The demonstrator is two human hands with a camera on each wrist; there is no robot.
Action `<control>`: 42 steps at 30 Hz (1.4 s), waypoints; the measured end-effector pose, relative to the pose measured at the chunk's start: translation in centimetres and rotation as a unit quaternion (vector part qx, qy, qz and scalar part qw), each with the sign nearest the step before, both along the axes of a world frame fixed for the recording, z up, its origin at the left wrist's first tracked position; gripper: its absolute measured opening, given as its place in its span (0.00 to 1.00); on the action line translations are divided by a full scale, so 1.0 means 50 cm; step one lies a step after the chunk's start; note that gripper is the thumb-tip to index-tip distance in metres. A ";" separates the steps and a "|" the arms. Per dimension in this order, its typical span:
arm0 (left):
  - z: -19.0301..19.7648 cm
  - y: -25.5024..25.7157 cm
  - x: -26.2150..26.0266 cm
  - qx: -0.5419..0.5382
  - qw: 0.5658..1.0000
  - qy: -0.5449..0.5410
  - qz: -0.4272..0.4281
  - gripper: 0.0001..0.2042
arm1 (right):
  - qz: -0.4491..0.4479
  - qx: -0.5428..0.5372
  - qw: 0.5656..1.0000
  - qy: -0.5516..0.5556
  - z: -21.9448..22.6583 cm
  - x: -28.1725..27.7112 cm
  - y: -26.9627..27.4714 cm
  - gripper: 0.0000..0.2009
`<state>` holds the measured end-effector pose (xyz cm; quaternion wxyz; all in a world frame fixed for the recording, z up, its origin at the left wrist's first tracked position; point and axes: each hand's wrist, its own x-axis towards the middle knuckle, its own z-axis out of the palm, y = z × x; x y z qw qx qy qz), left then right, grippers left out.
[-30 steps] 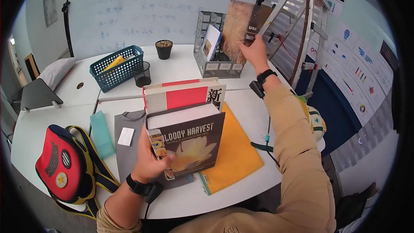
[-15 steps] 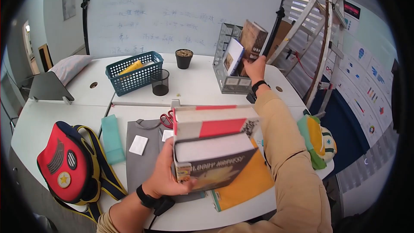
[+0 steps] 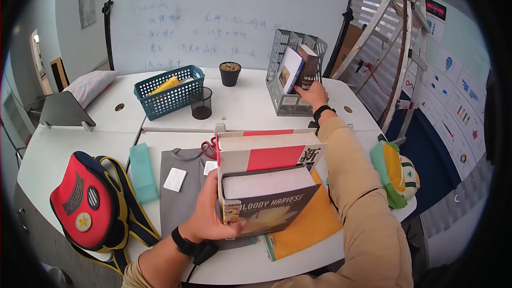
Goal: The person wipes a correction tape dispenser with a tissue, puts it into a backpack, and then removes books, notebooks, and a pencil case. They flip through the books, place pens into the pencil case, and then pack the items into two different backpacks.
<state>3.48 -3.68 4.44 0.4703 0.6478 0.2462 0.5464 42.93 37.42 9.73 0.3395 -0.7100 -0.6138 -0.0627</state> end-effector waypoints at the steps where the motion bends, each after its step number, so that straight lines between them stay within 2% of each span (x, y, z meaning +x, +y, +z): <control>1: 0.002 0.000 -0.001 0.003 1.000 0.006 0.001 0.55 | 0.012 -0.020 0.999 0.028 0.013 0.003 -0.012 0.34; 4: 0.006 0.001 -0.005 0.015 1.000 0.022 0.004 0.55 | 0.105 0.078 0.987 0.090 -0.004 0.067 0.028 0.32; 5: 0.005 0.002 -0.006 0.019 0.999 0.027 0.006 0.55 | 0.098 0.056 0.988 0.106 0.003 0.082 0.029 0.33; 8: 0.010 0.004 -0.005 0.032 0.999 0.034 0.003 0.53 | 0.103 0.086 0.986 0.097 0.043 0.109 -0.052 0.37; 9: 0.013 0.001 -0.004 0.026 0.999 0.036 0.003 0.53 | 0.115 0.070 0.986 0.094 0.046 0.143 -0.047 0.39; 10: 0.014 -0.001 -0.004 0.019 0.999 0.039 0.005 0.53 | 0.127 0.071 0.986 0.084 0.063 0.160 -0.079 0.35; 12: 0.011 0.001 -0.005 0.036 0.998 0.047 0.009 0.53 | 0.132 0.071 0.986 0.067 0.077 0.216 -0.106 0.34; 18: 0.005 0.008 -0.010 0.006 0.998 0.066 -0.024 0.56 | 0.110 0.026 0.977 0.180 0.150 0.303 -0.330 0.29; 23: 0.012 0.018 -0.021 -0.053 0.990 0.109 -0.070 0.58 | 0.099 -0.013 0.988 0.121 0.158 0.378 -0.521 0.26; 26: 0.013 0.014 -0.016 -0.059 0.991 0.100 -0.070 0.55 | 0.018 -0.060 0.998 -0.027 0.132 0.467 -0.619 0.29; 30: 0.016 0.017 -0.017 -0.041 0.985 0.141 -0.090 0.50 | -0.138 -0.170 0.971 -0.094 0.083 0.618 -0.710 0.36; 31: 0.026 0.010 -0.013 -0.059 0.986 0.126 -0.091 0.47 | -0.141 -0.213 0.965 -0.068 0.092 0.625 -0.745 0.43; 34: 0.024 0.007 -0.005 -0.032 0.988 0.105 -0.104 0.45 | -0.062 -0.360 0.926 0.098 0.126 0.575 -0.840 0.51; 37: 0.016 0.015 -0.019 -0.008 0.968 0.218 -0.120 0.45 | -0.111 -0.365 0.924 -0.010 0.061 0.622 -0.858 0.57; 40: 0.014 0.011 -0.014 -0.052 0.967 0.211 -0.131 0.45 | -0.081 -0.359 0.929 0.031 0.049 0.621 -0.888 0.55; 42: 0.017 0.007 -0.010 -0.078 0.969 0.187 -0.139 0.45 | -0.080 -0.365 0.915 0.151 0.059 0.628 -0.899 0.52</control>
